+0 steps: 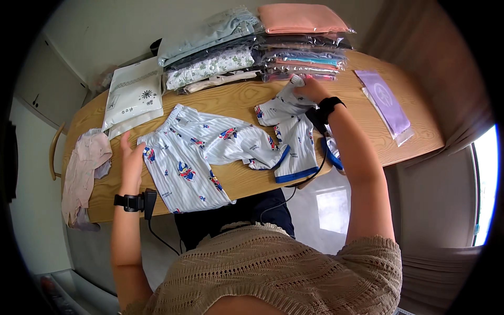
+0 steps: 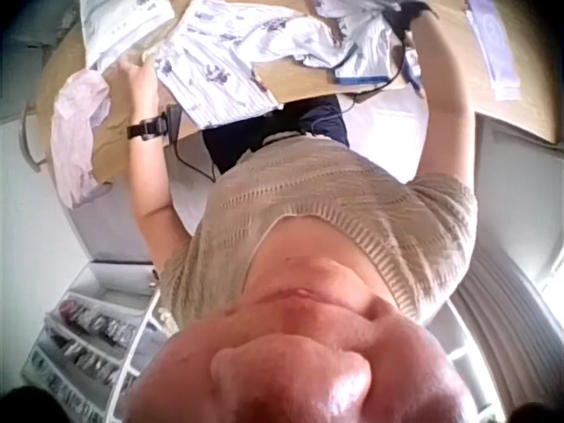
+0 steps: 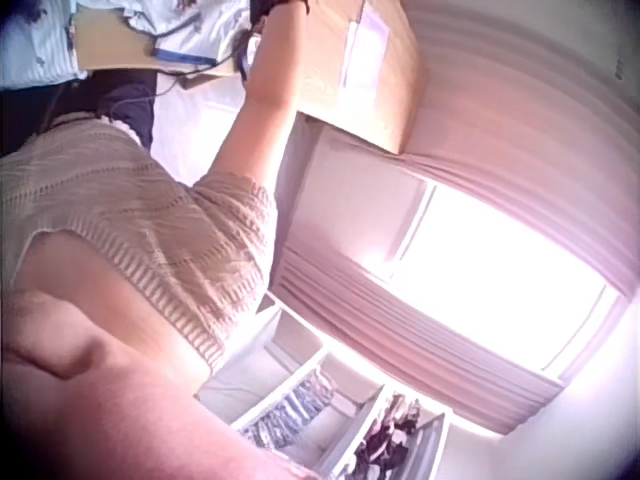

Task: Folding and packaging shirts and shorts into plastic bags.

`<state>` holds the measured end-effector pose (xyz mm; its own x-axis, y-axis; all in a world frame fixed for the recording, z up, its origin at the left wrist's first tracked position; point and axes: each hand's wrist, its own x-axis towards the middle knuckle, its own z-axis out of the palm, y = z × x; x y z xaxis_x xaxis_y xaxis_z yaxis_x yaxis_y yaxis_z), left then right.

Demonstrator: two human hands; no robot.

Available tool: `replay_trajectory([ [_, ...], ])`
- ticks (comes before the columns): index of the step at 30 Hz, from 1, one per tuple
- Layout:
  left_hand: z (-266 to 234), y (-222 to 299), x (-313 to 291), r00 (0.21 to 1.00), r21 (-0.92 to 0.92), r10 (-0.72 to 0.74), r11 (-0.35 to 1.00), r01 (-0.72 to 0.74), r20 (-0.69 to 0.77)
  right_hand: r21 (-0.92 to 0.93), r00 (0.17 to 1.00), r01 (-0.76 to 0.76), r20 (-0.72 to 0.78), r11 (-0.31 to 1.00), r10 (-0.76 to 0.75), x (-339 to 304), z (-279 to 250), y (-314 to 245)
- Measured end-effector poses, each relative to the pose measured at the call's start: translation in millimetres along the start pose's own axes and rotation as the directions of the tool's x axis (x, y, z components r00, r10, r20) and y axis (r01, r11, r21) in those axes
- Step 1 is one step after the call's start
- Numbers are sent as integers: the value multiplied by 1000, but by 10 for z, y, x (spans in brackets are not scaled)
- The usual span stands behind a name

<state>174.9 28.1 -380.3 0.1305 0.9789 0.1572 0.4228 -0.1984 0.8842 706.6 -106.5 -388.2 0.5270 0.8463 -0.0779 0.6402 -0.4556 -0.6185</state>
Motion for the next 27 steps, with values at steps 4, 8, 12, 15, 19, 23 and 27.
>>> replay_trajectory([
  [4,18,220,-253,989,-96,49,995,-36,136,507,999,-45,15,861,43,-694,-397,-859],
  [8,137,695,-485,915,-331,142,944,-10,378,541,995,103,-53,835,-88,-1371,-810,-1734],
  [12,282,1123,-676,829,-516,262,856,37,494,669,939,252,5,699,-343,-1814,-1004,-2291],
  [15,369,1472,-788,784,-647,339,756,102,520,775,878,287,22,563,-479,-2223,-1204,-2605],
  [19,218,1815,-948,632,-839,575,482,252,520,839,679,424,-45,342,-733,-2462,-1271,-2779],
  [23,-207,1779,-1228,675,-880,618,464,101,403,901,567,350,15,257,-824,-2543,-1228,-2828],
  [27,-661,1739,-1362,668,-879,679,471,-77,305,912,636,274,67,306,-769,-2503,-953,-2995],
])
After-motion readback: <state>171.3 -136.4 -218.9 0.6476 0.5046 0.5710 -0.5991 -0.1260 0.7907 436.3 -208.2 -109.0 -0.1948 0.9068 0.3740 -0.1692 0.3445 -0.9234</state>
